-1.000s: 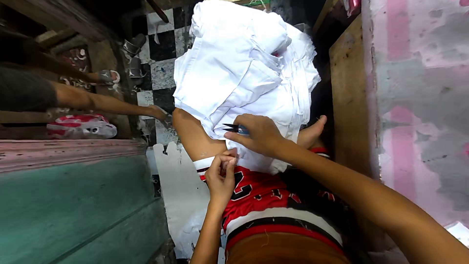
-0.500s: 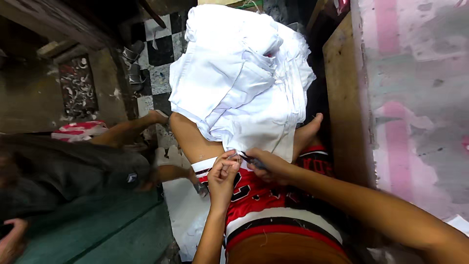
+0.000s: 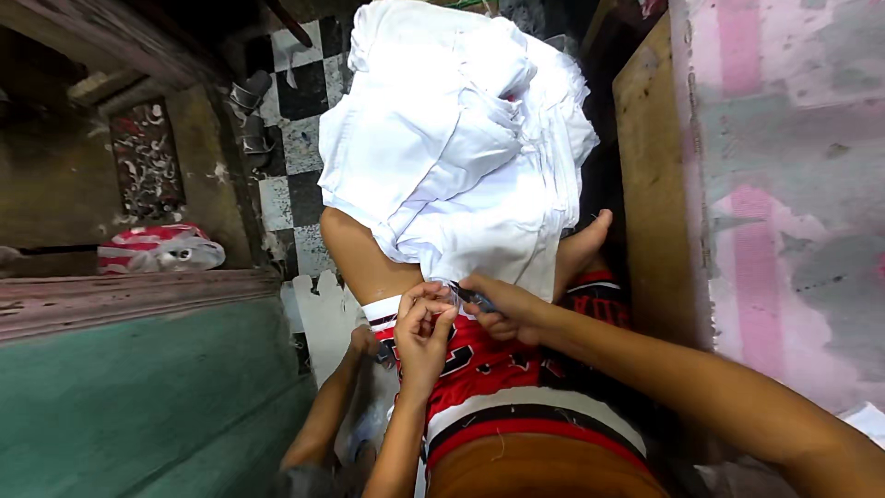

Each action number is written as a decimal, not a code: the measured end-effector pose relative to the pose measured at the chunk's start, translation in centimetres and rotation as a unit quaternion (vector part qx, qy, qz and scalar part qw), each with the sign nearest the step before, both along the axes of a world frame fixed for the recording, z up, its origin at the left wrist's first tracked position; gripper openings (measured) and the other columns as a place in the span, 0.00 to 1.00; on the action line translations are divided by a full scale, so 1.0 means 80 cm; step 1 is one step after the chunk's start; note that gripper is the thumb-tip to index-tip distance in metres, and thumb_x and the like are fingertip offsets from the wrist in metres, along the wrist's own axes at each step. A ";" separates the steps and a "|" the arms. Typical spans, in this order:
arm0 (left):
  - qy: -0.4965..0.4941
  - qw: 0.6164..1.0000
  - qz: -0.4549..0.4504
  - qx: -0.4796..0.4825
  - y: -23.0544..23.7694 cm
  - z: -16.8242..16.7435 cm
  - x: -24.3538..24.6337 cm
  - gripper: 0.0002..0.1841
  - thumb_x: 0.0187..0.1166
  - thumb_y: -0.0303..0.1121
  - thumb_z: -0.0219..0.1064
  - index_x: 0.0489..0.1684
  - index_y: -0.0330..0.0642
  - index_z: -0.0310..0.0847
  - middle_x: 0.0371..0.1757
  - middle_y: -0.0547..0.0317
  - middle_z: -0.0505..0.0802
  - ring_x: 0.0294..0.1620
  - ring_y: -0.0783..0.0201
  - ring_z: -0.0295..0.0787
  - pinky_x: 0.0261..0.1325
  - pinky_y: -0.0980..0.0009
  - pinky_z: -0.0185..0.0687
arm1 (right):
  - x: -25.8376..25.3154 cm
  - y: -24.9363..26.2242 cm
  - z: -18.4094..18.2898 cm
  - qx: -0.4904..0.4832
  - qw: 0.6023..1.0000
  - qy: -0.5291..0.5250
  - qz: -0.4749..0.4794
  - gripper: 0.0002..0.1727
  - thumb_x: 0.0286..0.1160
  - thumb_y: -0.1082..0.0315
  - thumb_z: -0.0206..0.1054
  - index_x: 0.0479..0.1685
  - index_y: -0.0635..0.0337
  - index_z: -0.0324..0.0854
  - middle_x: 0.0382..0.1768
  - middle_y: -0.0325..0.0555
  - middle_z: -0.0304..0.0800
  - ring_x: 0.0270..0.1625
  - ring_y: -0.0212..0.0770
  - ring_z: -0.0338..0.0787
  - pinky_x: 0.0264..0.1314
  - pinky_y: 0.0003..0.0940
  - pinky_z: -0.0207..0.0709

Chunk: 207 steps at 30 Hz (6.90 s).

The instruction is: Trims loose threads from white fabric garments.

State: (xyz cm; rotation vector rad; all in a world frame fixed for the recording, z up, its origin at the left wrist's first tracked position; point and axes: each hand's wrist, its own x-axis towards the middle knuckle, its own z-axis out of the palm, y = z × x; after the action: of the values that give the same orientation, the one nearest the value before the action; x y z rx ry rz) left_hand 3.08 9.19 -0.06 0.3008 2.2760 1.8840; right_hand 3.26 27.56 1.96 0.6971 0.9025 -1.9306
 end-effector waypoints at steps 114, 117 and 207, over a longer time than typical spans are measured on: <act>-0.302 0.927 0.163 0.150 0.049 0.046 -0.077 0.12 0.94 0.28 0.48 0.39 0.43 0.75 0.18 0.67 0.82 0.14 0.77 0.77 0.24 0.82 0.81 | -0.043 0.064 -0.009 0.500 0.519 0.692 0.043 0.26 0.70 0.42 0.69 0.26 0.60 0.85 0.19 0.41 0.81 0.19 0.38 0.81 0.17 0.36 0.68; -0.271 0.941 0.153 0.133 0.049 0.047 -0.074 0.11 0.94 0.28 0.48 0.41 0.42 0.75 0.19 0.67 0.84 0.16 0.76 0.80 0.25 0.80 0.83 | -0.039 0.053 -0.008 0.512 0.534 0.671 0.045 0.26 0.63 0.41 0.74 0.26 0.60 0.83 0.18 0.42 0.81 0.20 0.39 0.82 0.18 0.38 0.68; -0.094 0.982 0.116 0.115 0.041 0.018 -0.041 0.16 0.78 0.21 0.64 0.60 0.45 0.72 0.39 0.70 0.92 0.34 0.73 0.92 0.39 0.72 0.93 | -0.027 0.028 -0.029 0.419 0.634 0.648 0.051 0.12 0.65 0.62 0.78 0.37 0.62 0.88 0.22 0.44 0.87 0.24 0.39 0.86 0.26 0.39 0.77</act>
State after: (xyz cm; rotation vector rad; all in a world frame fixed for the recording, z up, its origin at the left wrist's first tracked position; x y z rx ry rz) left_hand -0.21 12.47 1.37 -0.1159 2.0477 2.1883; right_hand 1.09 29.80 -0.33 -0.5188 2.7384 -1.6055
